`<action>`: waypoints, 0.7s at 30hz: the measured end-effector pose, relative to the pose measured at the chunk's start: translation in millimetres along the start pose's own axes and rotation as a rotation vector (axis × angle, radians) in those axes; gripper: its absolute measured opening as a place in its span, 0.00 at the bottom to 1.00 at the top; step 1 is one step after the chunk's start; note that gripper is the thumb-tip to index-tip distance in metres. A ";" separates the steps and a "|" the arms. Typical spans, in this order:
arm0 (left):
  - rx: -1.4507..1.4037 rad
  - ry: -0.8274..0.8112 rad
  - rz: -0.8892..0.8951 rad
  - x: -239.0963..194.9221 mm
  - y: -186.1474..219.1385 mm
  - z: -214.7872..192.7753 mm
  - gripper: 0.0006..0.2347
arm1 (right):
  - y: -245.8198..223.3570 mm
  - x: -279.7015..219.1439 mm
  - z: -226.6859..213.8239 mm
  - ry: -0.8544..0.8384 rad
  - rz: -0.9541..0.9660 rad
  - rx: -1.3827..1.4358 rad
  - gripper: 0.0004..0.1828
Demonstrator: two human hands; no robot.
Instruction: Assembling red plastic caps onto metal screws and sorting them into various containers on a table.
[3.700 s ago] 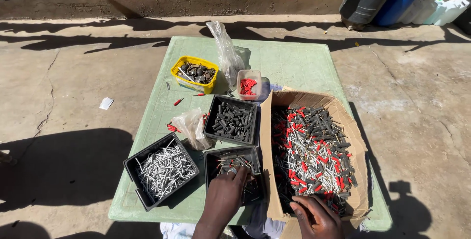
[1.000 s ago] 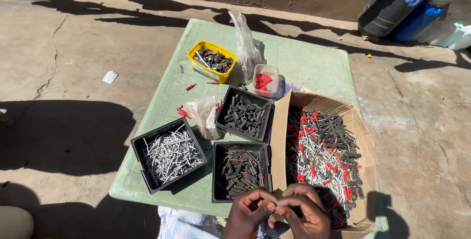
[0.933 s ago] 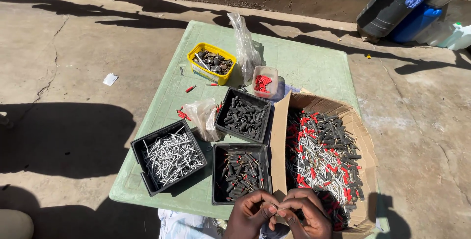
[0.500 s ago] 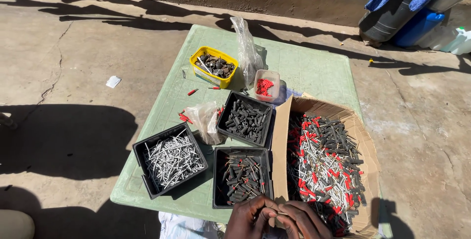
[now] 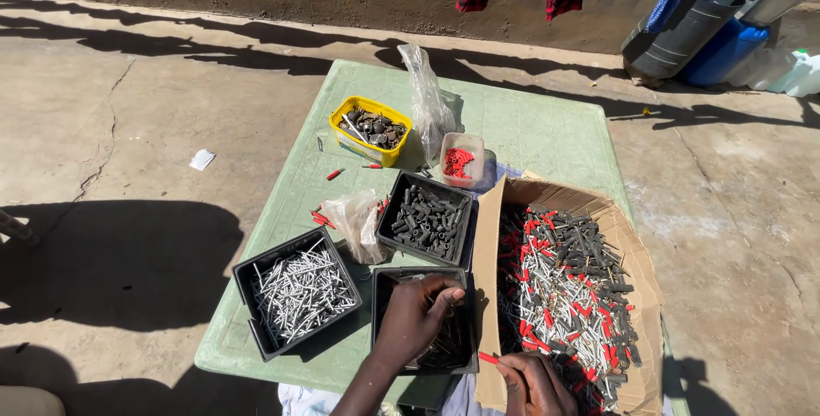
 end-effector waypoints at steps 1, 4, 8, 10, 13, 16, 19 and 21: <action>0.001 -0.007 0.004 30.0 -13.7 0.7 0.10 | -6.2 2.2 -0.6 0.007 0.004 -0.003 0.04; 0.187 0.307 -0.127 111.0 -50.2 -2.0 0.07 | -17.1 4.8 -2.3 0.014 0.008 -0.024 0.06; 0.641 0.251 -0.265 189.1 -75.2 20.9 0.05 | 24.1 -11.8 17.1 -0.066 0.035 -0.055 0.06; 0.764 0.235 -0.243 212.6 -93.6 38.6 0.07 | 42.9 -20.4 26.5 -0.119 0.091 -0.069 0.05; 0.940 0.316 -0.163 233.2 -120.1 57.5 0.07 | 51.6 -24.8 33.9 -0.042 0.016 -0.029 0.12; 1.080 0.234 -0.151 241.7 -127.0 68.3 0.07 | 77.5 -34.0 50.0 -0.073 0.029 0.003 0.14; 1.042 0.286 -0.150 240.7 -131.1 68.8 0.07 | 76.8 -35.6 50.5 -0.090 0.088 -0.063 0.13; 0.950 0.308 -0.211 241.9 -129.1 65.3 0.08 | 67.4 -29.0 43.9 -0.027 -0.053 -0.045 0.04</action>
Point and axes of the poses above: each hand's wrist, its own x-axis towards the middle knuckle, its own z-axis out of the palm, y = z × x, the point moved 3 cm from there along x, towards the middle knuckle, and after that the axes turned 7 degrees about -z, right-handed, at the moved point
